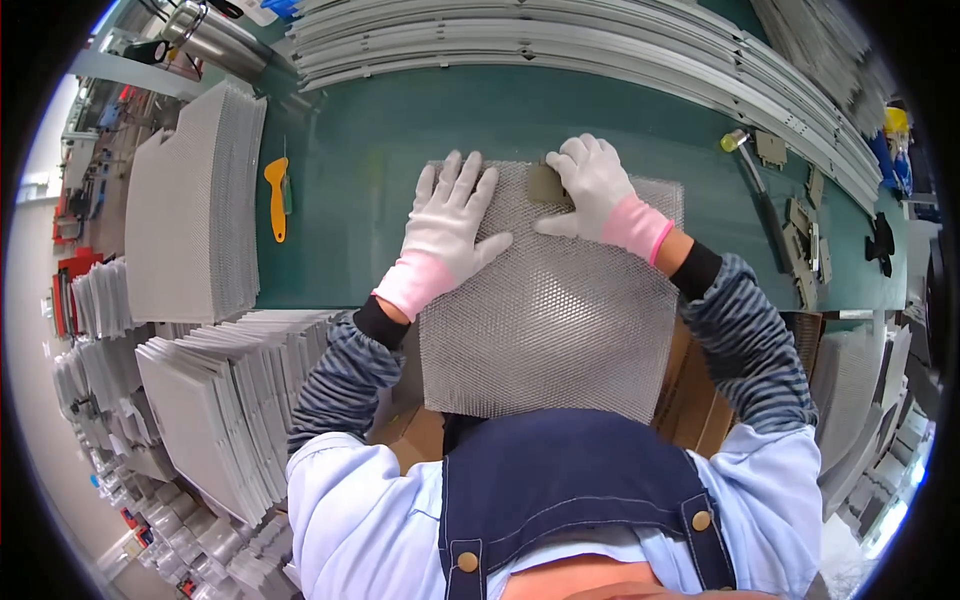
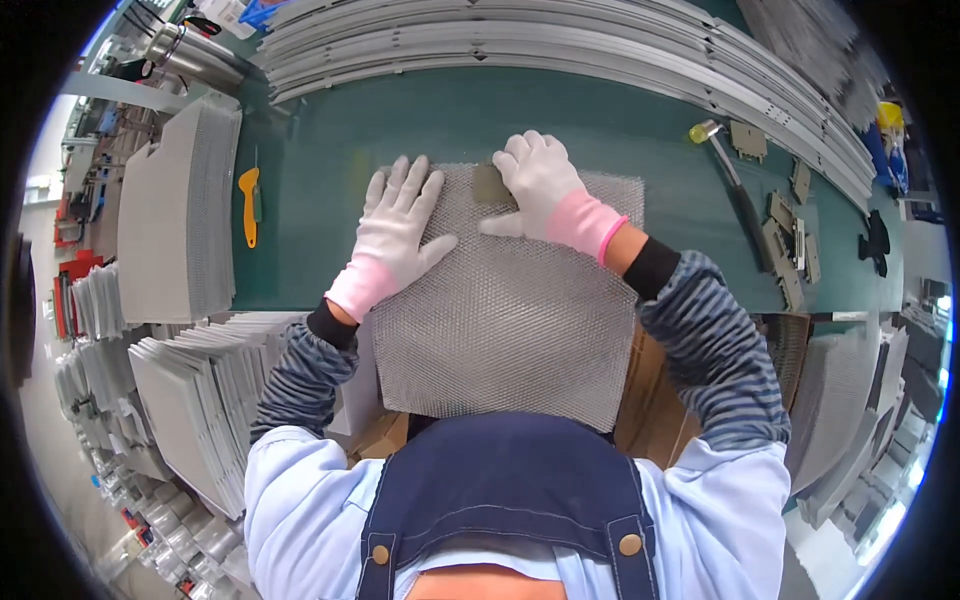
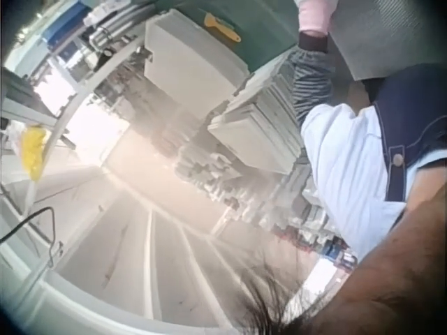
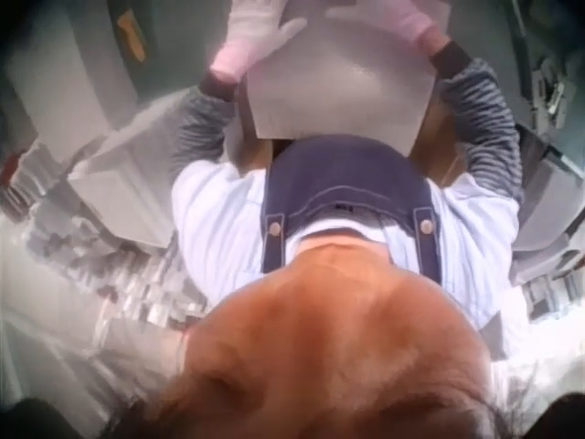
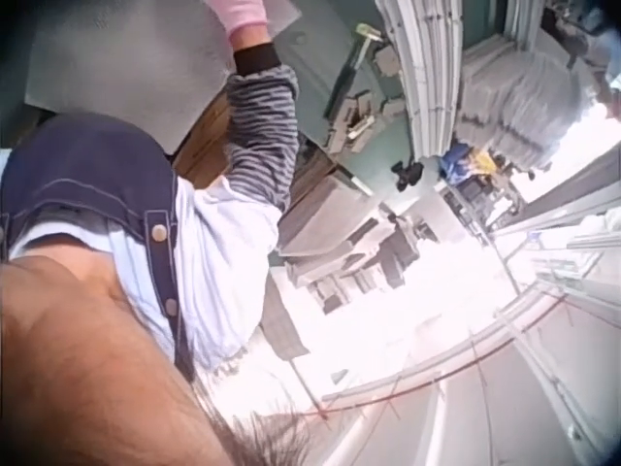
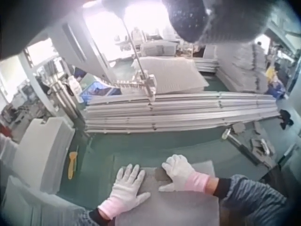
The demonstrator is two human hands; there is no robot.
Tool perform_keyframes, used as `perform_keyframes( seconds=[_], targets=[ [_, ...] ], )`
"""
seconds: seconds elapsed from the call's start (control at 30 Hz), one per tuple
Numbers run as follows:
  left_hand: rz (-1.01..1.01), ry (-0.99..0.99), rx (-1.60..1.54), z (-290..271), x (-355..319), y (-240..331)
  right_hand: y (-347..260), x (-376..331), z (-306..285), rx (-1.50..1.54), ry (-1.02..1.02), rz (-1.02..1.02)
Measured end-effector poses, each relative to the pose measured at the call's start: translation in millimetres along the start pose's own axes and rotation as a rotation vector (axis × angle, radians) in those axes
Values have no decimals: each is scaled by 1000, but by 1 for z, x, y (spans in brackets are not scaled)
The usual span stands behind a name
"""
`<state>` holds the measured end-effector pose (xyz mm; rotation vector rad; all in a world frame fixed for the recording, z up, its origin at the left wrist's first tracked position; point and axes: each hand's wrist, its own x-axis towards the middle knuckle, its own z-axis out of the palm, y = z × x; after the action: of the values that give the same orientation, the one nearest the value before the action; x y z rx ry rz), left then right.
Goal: Assembling metal mesh air filters by attaching frames and hardware.
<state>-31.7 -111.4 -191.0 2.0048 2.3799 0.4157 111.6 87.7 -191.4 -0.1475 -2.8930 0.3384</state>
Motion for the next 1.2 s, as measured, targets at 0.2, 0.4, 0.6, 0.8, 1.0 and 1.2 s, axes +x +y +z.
perform_keyframes(
  seconds=[0.2,0.4,0.6,0.8,1.0,1.2],
  targets=[
    [-56,69,-265,-19,-4,-6,3,10,4,123,17,-33],
    [-709,182,-1507,-10,-35,-69,6,3,-48,615,-117,-42],
    [-493,480,-1382,-49,-16,-11,182,-1,-127,-162,-31,321],
    [-624,584,-1004,-68,-12,7,329,-149,-106,-609,-164,649],
    [-545,521,-1393,-71,-23,0,321,-166,-135,-377,89,475],
    [-512,448,-1495,-74,-21,8,293,-172,-212,109,263,355]
  ],
)
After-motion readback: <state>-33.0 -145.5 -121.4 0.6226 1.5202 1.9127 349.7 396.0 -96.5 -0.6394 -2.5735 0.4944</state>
